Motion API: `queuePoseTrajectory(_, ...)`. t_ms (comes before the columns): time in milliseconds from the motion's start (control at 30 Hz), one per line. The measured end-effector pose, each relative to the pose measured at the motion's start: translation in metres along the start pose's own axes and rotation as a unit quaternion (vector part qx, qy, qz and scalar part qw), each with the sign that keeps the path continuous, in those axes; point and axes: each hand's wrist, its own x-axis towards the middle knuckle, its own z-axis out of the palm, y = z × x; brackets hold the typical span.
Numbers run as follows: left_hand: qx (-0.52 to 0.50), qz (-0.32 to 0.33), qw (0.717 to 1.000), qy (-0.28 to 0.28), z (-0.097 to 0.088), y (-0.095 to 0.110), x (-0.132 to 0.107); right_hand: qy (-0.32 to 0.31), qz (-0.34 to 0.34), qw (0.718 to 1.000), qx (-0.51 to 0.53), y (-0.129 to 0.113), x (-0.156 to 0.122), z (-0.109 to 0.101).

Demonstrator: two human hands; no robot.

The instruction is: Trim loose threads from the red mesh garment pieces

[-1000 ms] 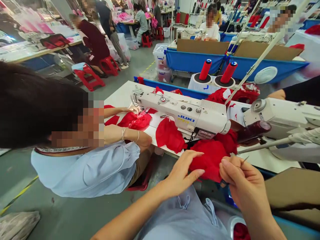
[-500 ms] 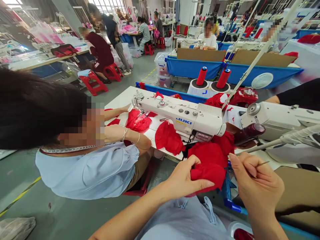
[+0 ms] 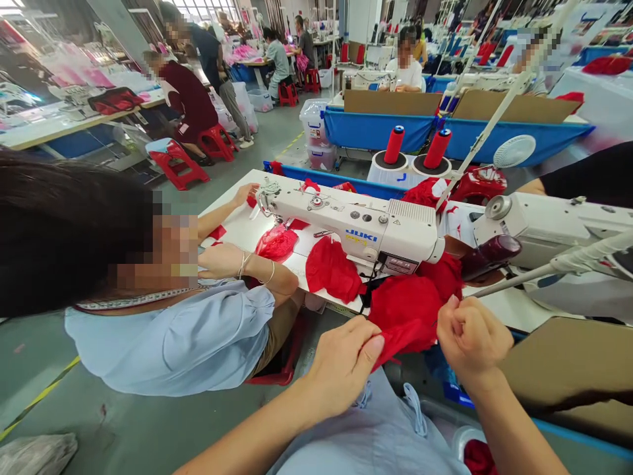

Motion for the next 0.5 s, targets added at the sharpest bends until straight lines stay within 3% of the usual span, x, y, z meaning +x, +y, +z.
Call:
queuePoseTrajectory(133, 0.063, 0.004, 0.996, 0.055, 0.002, -0.008, 0.003, 0.005, -0.014, 1.0, 0.004, -0.002, 0.0, 0.005)
queuePoseTrajectory(300, 0.175, 0.05, 0.982, 0.051, 0.008, -0.017, -0.01, -0.007, -0.008, 0.999, -0.052, 0.009, 0.002, 0.012)
queuePoseTrajectory(500, 0.188, 0.046, 0.978, 0.082, -0.009, -0.022, -0.034, -0.02, 0.031, 0.999, -0.016, 0.007, -0.011, 0.019)
